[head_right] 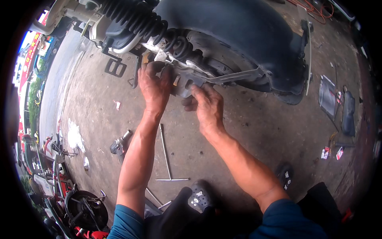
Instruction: The person removes a metal bracket from a scooter using a T-handle socket wrench, retrieves a screwdriver from a tool area, and attaches a plastic cover onto the rear wheel assembly by hand and with the screwdriver.
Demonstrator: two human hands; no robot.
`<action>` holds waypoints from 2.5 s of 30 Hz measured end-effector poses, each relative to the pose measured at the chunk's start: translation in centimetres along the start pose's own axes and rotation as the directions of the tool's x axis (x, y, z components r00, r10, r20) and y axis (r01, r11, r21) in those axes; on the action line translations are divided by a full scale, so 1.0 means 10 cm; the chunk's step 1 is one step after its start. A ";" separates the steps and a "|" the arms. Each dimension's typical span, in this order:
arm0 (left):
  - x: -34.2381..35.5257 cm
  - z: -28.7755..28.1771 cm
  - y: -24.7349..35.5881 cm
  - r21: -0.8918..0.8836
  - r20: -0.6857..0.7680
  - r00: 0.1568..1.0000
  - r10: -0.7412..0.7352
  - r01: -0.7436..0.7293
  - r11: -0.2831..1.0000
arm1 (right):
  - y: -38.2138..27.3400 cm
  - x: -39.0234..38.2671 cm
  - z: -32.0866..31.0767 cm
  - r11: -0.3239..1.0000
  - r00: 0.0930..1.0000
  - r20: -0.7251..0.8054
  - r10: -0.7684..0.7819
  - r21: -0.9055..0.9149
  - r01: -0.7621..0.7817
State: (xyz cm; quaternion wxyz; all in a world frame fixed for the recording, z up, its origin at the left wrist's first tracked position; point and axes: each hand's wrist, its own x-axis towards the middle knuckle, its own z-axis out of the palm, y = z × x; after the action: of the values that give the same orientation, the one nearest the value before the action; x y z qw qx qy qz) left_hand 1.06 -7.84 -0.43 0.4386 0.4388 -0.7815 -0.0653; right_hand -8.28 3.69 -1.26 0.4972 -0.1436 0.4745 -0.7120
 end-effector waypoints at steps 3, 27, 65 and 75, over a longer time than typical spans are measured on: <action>-0.02 -0.05 0.04 -0.041 0.065 0.996 -0.055 0.058 0.997 | -0.01 0.02 -0.03 1.000 1.000 0.002 -0.001 -0.005 0.001; 0.09 -0.12 0.10 0.154 0.179 0.977 -0.113 0.086 0.984 | -0.05 0.02 -0.03 0.995 1.000 0.023 0.005 -0.103 -0.003; 0.10 -0.12 0.07 0.081 0.164 0.976 -0.142 0.130 0.988 | -0.05 0.01 -0.02 0.992 1.000 0.009 -0.007 -0.128 0.008; -0.18 -0.19 0.13 -0.558 0.343 0.676 -0.652 0.705 0.438 | -0.07 0.03 -0.05 0.989 1.000 0.013 -0.014 -0.146 0.016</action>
State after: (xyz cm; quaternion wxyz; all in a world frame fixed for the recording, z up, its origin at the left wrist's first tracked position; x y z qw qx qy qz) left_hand 2.07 -5.15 0.29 0.4681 0.5296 -0.4802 -0.5194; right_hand -9.20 3.74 -1.05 0.4829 -0.1874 0.5212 -0.6782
